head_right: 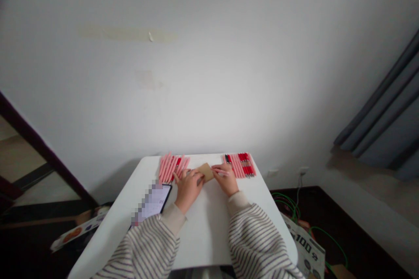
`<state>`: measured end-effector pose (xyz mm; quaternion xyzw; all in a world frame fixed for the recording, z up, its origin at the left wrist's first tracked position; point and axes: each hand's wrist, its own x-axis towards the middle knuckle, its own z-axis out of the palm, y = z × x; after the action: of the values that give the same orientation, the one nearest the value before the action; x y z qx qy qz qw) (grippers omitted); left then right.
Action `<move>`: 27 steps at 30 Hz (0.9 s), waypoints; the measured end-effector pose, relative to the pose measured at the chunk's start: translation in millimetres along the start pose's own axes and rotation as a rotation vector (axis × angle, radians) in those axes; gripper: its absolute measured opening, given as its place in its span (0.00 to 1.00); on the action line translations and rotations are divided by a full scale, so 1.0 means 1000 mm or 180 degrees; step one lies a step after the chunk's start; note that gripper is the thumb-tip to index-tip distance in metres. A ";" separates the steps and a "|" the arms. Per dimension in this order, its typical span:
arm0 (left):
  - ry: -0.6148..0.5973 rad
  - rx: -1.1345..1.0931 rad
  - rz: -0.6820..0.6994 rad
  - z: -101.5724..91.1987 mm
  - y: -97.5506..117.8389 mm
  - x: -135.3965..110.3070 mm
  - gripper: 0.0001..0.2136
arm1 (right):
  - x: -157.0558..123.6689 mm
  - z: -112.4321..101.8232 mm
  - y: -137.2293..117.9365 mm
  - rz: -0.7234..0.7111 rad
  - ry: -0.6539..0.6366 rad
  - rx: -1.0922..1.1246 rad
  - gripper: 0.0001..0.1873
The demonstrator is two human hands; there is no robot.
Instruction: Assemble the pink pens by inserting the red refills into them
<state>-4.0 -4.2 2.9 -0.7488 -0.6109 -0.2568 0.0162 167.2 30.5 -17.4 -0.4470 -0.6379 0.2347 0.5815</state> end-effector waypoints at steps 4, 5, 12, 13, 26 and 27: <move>0.0002 0.0000 -0.0081 0.002 -0.001 0.000 0.09 | -0.001 0.002 -0.004 -0.0094 -0.0049 -0.0048 0.09; 0.0010 -0.0021 -0.0089 0.003 -0.001 0.001 0.09 | -0.001 0.003 -0.005 -0.0062 -0.0067 -0.0064 0.10; 0.0002 -0.0167 -0.0101 0.004 -0.005 0.001 0.13 | -0.005 0.006 -0.007 -0.0064 -0.0132 0.0039 0.06; -0.0007 -0.0180 -0.0090 0.004 -0.005 0.001 0.13 | -0.005 0.006 -0.007 -0.0081 -0.0124 0.0045 0.05; -0.0007 -0.0197 -0.0055 0.000 -0.005 0.001 0.12 | -0.006 0.007 -0.002 -0.0251 -0.0375 -0.0322 0.05; -0.0010 -0.0189 -0.0057 0.000 -0.005 0.001 0.12 | -0.006 0.008 -0.002 -0.0252 -0.0368 -0.0314 0.05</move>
<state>-8.2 -2.2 1.7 -0.7438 -0.6097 -0.2738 -0.0093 159.1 25.8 -21.0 -0.4352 -0.6984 0.2053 0.5298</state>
